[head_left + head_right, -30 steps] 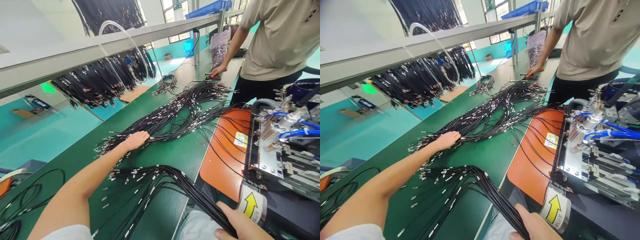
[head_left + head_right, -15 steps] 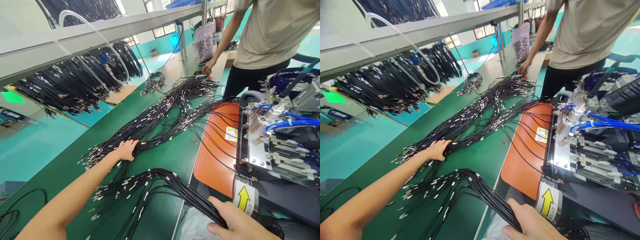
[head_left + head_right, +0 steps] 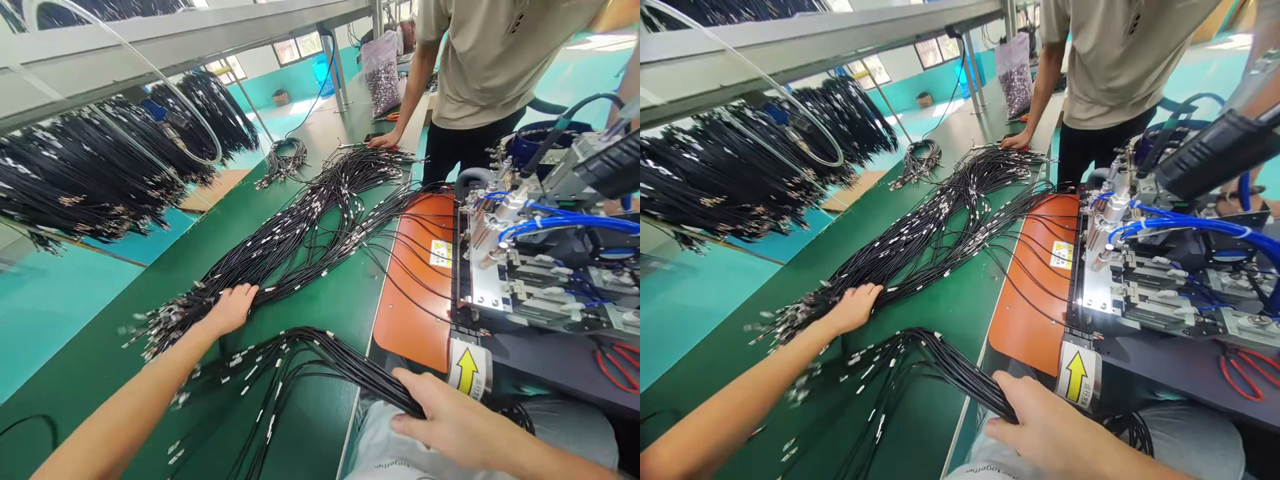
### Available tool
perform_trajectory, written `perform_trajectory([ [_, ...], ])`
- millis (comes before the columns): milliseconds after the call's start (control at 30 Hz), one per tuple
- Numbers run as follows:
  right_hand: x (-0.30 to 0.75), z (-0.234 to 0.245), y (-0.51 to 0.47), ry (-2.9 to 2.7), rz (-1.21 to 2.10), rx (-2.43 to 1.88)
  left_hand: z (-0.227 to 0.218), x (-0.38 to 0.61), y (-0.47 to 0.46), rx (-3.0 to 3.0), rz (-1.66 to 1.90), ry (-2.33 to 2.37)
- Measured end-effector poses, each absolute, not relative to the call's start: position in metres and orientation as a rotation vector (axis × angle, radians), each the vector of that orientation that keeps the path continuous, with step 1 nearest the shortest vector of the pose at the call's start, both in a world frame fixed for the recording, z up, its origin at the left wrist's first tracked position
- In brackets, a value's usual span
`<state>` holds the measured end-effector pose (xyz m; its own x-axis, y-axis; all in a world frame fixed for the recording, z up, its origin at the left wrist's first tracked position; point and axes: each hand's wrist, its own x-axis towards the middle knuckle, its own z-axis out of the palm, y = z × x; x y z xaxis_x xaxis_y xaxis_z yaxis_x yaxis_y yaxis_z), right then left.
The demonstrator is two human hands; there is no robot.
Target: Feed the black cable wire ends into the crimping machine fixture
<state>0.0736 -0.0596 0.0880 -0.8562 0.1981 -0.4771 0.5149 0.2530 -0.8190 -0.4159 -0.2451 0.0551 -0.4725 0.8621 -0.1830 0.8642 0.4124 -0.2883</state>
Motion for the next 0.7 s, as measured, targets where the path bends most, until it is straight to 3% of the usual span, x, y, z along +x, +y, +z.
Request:
perform_trajectory([
  [167, 0.065, 0.087, -0.053, 2.164, -1.785, 0.638, 0.06, -0.351, -0.217, 1.708, -0.389, 2.402],
  [233, 0.061, 0.088, -0.048, 2.082, -1.913, 0.592, 0.065, -0.306, -0.206, 1.799, 0.029, 1.978],
  [300, 0.056, 0.09, -0.043, 1.963, -2.029, 0.586, 0.061, -0.261, -0.197, 1.731, 0.319, 1.838],
  [500, 0.047, 0.101, -0.025, 1.775, -2.153, 0.561, 0.034, -0.21, -0.201, 1.417, 0.841, 2.123],
  [700, 0.092, 0.061, -0.03, 1.728, -1.897, 0.361, 0.078, -0.26, -0.24, 1.302, 0.92, 2.345],
])
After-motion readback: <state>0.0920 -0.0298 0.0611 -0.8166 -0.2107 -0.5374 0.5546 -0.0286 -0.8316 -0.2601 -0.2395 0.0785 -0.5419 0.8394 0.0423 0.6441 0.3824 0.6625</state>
